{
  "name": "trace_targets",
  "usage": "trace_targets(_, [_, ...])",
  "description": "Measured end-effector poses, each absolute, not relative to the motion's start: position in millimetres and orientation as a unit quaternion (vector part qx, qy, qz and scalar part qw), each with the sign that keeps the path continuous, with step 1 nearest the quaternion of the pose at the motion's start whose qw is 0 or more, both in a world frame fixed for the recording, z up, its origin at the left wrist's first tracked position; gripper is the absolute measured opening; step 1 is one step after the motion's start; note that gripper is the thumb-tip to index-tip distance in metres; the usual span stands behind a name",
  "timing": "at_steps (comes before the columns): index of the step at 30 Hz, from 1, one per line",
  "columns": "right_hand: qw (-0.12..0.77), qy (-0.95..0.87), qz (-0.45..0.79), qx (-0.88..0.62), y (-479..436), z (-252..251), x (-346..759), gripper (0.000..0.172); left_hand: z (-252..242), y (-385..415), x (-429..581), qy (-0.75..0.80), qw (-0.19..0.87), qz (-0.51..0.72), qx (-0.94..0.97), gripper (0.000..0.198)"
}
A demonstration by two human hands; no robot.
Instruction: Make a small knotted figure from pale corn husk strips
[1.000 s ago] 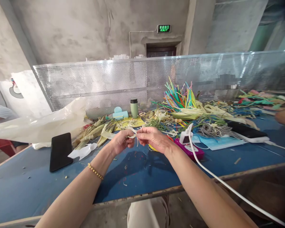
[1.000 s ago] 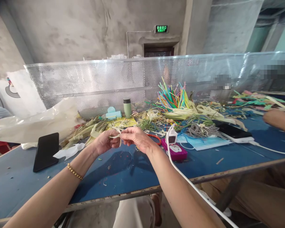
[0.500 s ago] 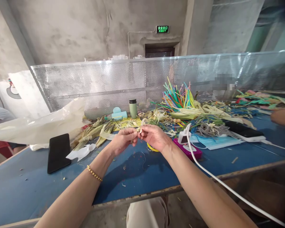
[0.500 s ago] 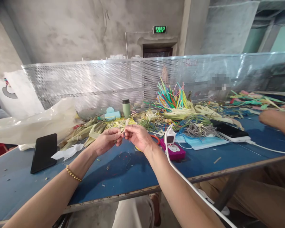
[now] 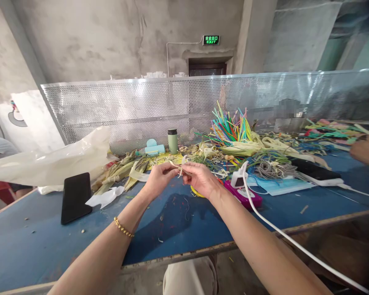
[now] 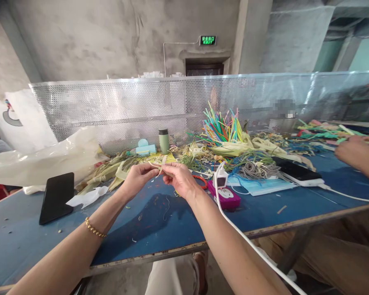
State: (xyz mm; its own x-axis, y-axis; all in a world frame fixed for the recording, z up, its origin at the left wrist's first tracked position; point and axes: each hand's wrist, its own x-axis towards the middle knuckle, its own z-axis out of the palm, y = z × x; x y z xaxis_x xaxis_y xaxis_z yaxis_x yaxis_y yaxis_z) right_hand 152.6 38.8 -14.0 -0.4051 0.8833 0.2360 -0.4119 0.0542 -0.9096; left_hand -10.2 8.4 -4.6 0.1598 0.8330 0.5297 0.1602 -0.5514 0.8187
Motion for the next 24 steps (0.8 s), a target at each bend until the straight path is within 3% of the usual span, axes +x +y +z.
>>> trace_targets(4, [0.498,-0.56,0.622,-0.226,37.6,-17.1,149.2,0.022,-5.6,10.1,-10.9,0.388,0.296,0.541,0.685,0.016])
trace_targets(9, [0.496,-0.596,0.584,-0.239,33.9,-11.9,151.8,0.029,-4.2,8.8,-12.9,0.346,0.375,0.555,0.657,0.021])
trace_targets(16, [0.487,-0.623,0.582,-0.187,28.4,-5.1,154.8,0.025,-3.6,5.6,-13.5,0.337,0.418,0.549,0.641,0.022])
trace_targets(24, [0.521,-0.649,0.48,-0.278,31.4,-8.2,149.9,0.033,0.1,1.1,-11.3,0.35,0.395,0.52,0.672,0.026])
